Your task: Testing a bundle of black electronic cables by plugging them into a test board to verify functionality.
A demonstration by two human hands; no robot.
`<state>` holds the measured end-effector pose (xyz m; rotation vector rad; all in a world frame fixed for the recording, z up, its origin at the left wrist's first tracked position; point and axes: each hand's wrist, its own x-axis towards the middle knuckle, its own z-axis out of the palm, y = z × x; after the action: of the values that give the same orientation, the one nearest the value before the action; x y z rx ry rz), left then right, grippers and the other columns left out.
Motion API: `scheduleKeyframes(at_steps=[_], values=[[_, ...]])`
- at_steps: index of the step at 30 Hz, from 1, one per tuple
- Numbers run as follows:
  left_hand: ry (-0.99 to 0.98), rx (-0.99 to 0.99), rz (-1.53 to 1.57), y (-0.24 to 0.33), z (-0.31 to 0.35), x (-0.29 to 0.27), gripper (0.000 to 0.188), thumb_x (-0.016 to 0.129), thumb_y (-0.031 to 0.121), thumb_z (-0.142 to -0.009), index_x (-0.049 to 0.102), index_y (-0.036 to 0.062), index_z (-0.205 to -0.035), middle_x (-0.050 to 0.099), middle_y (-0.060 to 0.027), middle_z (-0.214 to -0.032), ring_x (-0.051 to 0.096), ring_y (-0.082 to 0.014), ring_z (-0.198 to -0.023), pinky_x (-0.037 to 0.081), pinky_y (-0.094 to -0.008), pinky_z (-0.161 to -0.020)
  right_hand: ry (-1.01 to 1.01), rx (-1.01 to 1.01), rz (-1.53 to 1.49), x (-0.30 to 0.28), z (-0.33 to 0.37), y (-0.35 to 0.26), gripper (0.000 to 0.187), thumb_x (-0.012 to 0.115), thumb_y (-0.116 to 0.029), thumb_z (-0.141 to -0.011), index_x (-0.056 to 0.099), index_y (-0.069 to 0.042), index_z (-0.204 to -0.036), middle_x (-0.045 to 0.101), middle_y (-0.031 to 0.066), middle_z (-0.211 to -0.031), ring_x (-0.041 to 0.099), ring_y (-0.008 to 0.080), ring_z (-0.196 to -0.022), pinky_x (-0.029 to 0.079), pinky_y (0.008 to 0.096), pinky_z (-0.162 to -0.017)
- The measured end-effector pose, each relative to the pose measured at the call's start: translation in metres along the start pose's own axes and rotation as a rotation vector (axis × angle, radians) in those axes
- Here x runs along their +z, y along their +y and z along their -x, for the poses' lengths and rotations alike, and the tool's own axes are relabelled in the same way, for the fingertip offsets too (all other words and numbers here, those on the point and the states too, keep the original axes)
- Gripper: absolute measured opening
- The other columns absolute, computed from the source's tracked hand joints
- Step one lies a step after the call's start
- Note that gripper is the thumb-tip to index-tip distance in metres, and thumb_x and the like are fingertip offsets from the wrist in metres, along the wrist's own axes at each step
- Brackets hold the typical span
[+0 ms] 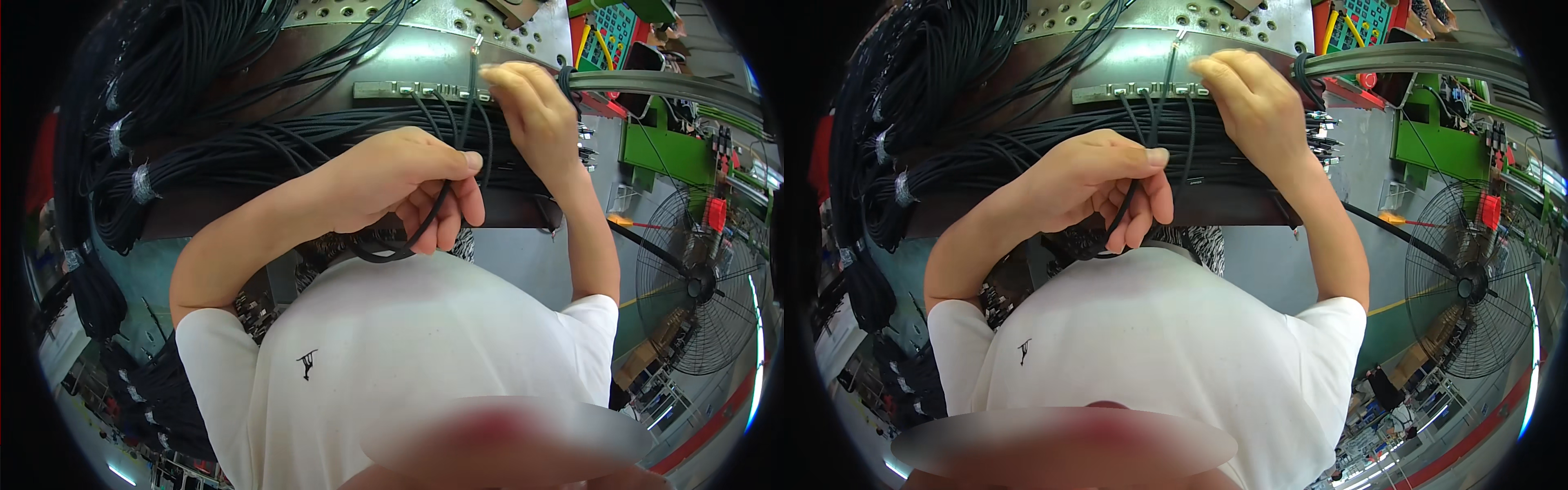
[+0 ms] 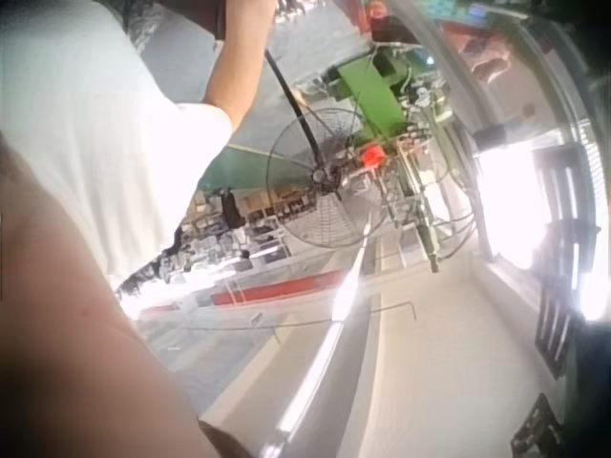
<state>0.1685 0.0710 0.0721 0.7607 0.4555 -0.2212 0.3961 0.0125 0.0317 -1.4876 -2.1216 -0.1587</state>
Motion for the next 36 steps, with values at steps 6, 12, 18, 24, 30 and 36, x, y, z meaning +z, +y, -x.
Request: scheduleKeyframes(at_steps=[6,12,18,24,30,36], values=[[-0.071,-0.109,-0.369,0.028,-0.001,0.023,0.048,0.046,0.034,-0.1,0.068,-0.0032,-0.079,0.064,-0.0095,-0.06,0.058,-0.0136,-0.046,0.045,-0.0236,-0.047,0.179,-0.005,0.072,-0.003,-0.003,0.0,0.021,0.069,-0.004,-0.08,0.059,-0.007,-0.098,0.067,0.0056,-0.096,0.066,0.0227,-0.082,0.054,0.0312,-0.07],[-0.016,-0.135,-0.304,0.027,-0.007,0.019,0.048,0.049,0.036,-0.099,0.069,-0.0021,-0.078,0.064,-0.0085,-0.059,0.057,-0.0127,-0.045,0.044,-0.0226,-0.048,0.123,-0.172,0.098,0.002,-0.007,-0.001,0.019,0.068,0.0,-0.081,0.064,-0.004,-0.099,0.067,0.0072,-0.089,0.066,0.0249,-0.077,0.055,0.0334,-0.068],[0.312,0.373,-0.449,0.022,0.012,-0.017,0.056,0.039,0.044,-0.104,0.071,-0.0016,-0.106,0.069,-0.0075,-0.08,0.064,-0.0106,-0.067,0.052,-0.0218,-0.065,0.061,0.299,-0.351,0.013,0.018,-0.001,0.017,0.067,0.005,-0.08,0.057,0.0,-0.092,0.064,0.0113,-0.087,0.063,0.0237,-0.07,0.051,0.0304,-0.063],[0.542,0.447,-0.485,0.034,0.012,-0.074,0.05,0.038,0.04,-0.105,0.068,0.0004,-0.112,0.068,-0.004,-0.09,0.063,-0.0097,-0.078,0.053,-0.0255,-0.08,0.068,0.352,-0.409,0.012,0.016,-0.002,0.019,0.069,0.005,-0.079,0.056,0.001,-0.091,0.063,0.012,-0.086,0.06,0.0232,-0.069,0.05,0.0301,-0.062],[0.768,0.81,-0.287,0.063,-0.023,-0.101,0.017,0.062,0.015,-0.093,0.064,0.0042,-0.106,0.064,-0.0073,-0.096,0.06,-0.0154,-0.095,0.048,-0.0276,-0.082,0.021,0.277,-0.331,0.012,0.018,0.0,0.02,0.069,0.007,-0.076,0.055,0.001,-0.09,0.063,0.0129,-0.089,0.062,0.0265,-0.073,0.05,0.0324,-0.063],[0.329,0.631,0.329,0.087,-0.089,-0.148,0.026,0.047,0.022,-0.102,0.061,-0.0003,-0.107,0.065,-0.0122,-0.092,0.064,-0.0214,-0.078,0.056,-0.0364,-0.075,0.024,0.289,-0.382,0.012,0.018,-0.001,0.021,0.067,0.011,-0.073,0.055,0.002,-0.087,0.063,0.0138,-0.088,0.062,0.0285,-0.074,0.051,0.0327,-0.065]])
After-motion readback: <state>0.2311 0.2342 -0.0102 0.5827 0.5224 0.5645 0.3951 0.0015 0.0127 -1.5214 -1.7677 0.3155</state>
